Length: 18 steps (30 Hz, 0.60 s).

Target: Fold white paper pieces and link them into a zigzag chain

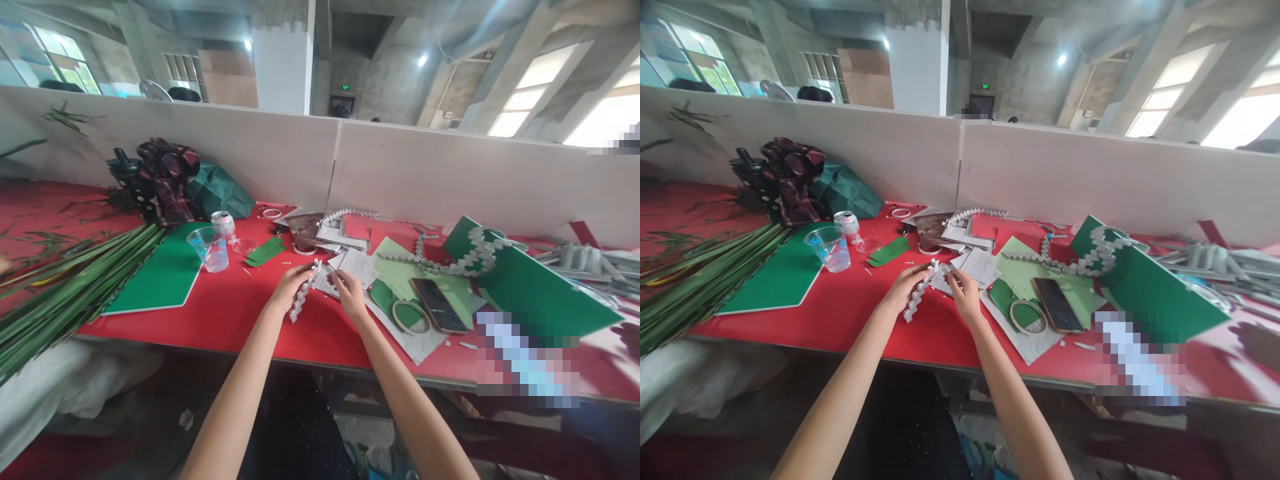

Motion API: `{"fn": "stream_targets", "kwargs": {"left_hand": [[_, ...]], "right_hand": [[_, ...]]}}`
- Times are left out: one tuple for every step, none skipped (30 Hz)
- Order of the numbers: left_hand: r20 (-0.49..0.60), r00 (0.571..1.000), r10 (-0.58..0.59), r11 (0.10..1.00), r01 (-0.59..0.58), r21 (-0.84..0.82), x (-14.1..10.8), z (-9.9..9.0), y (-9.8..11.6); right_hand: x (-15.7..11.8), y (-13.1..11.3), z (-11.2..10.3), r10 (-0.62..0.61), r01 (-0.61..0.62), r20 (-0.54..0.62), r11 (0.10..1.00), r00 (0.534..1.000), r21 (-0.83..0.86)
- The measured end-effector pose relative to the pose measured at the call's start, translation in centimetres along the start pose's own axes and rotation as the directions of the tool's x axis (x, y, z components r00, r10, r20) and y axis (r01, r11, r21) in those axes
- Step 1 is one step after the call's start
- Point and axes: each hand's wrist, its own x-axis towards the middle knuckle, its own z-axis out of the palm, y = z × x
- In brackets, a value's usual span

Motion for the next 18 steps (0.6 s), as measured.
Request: {"fn": "stream_targets", "kwargs": {"left_hand": [[0.003, 1.000, 0.005, 0.999, -0.005, -0.032, -0.2, 0.1, 0.1], [0.009, 1.000, 0.012, 0.998, -0.012, -0.057, -0.3, 0.2, 0.1], [0.014, 1.000, 0.017, 0.997, -0.016, -0.079, -0.4, 0.3, 0.1], [0.016, 1.000, 0.019, 0.995, -0.018, -0.098, -0.4, 0.4, 0.1], [0.019, 1.000, 0.017, 0.993, -0.015, -0.114, -0.4, 0.5, 0.1], [0.021, 1.000, 0.012, 0.992, -0.009, -0.126, -0.3, 0.6, 0.0], [0.023, 1.000, 0.007, 0.991, -0.003, -0.135, -0.3, 0.6, 0.0], [0.027, 1.000, 0.003, 0.990, 0.001, -0.144, -0.3, 0.6, 0.0], [0.035, 0.999, 0.003, 0.988, 0.002, -0.153, -0.3, 0.6, 0.0], [0.045, 0.999, 0.008, 0.986, -0.001, -0.164, -0.3, 0.7, 0.1], [0.056, 0.998, 0.016, 0.984, -0.006, -0.177, -0.4, 0.7, 0.2], [0.064, 0.998, 0.023, 0.981, -0.010, -0.191, -0.4, 0.7, 0.2], [0.074, 0.997, 0.025, 0.979, -0.009, -0.205, -0.5, 0.8, 0.3], [0.086, 0.996, 0.019, 0.976, 0.000, -0.217, -0.6, 0.8, 0.5], [0.098, 0.995, 0.008, 0.974, 0.015, -0.228, -0.6, 0.9, 0.5], [0.110, 0.994, -0.004, 0.971, 0.031, -0.239, -0.7, 0.9, 0.6], [0.119, 0.993, -0.015, 0.968, 0.045, -0.248, -0.7, 0.9, 0.6], [0.124, 0.992, -0.024, 0.966, 0.055, -0.254, -0.7, 0.9, 0.6]], "right_hand": [[0.0, -0.1, 0.0, -0.010, 0.010, 0.019, 1.000, 1.000, -0.003], [0.0, -0.3, 0.0, -0.020, 0.020, 0.035, 1.000, 0.999, -0.009], [0.0, -0.4, 0.0, -0.027, 0.028, 0.047, 1.000, 0.999, -0.012], [0.0, -0.5, 0.0, -0.031, 0.031, 0.051, 0.999, 0.998, -0.010], [0.0, -0.6, 0.0, -0.030, 0.030, 0.046, 1.000, 0.998, -0.004], [0.0, -0.7, 0.1, -0.026, 0.026, 0.035, 1.000, 0.999, 0.004], [0.1, -0.8, 0.1, -0.020, 0.020, 0.021, 1.000, 1.000, 0.013], [0.1, -0.9, 0.0, -0.015, 0.015, 0.009, 1.000, 1.000, 0.024], [0.1, -1.0, 0.0, -0.013, 0.013, 0.002, 0.999, 1.000, 0.033], [0.1, -1.0, 0.0, -0.012, 0.012, 0.000, 0.999, 1.000, 0.041], [0.1, -1.1, 0.0, -0.013, 0.013, 0.000, 0.999, 1.000, 0.049], [0.1, -1.1, -0.1, -0.014, 0.014, 0.003, 0.998, 1.000, 0.057], [0.1, -1.2, -0.1, -0.015, 0.014, 0.005, 0.998, 1.000, 0.063], [0.1, -1.2, -0.1, -0.014, 0.014, 0.005, 0.998, 1.000, 0.064], [0.1, -1.3, -0.2, -0.012, 0.012, 0.004, 0.998, 1.000, 0.061], [0.1, -1.3, -0.2, -0.010, 0.010, 0.002, 0.998, 1.000, 0.056], [0.1, -1.3, -0.2, -0.009, 0.008, 0.002, 0.999, 1.000, 0.049], [0.1, -1.3, -0.2, -0.007, 0.007, 0.002, 0.999, 1.000, 0.046]]}}
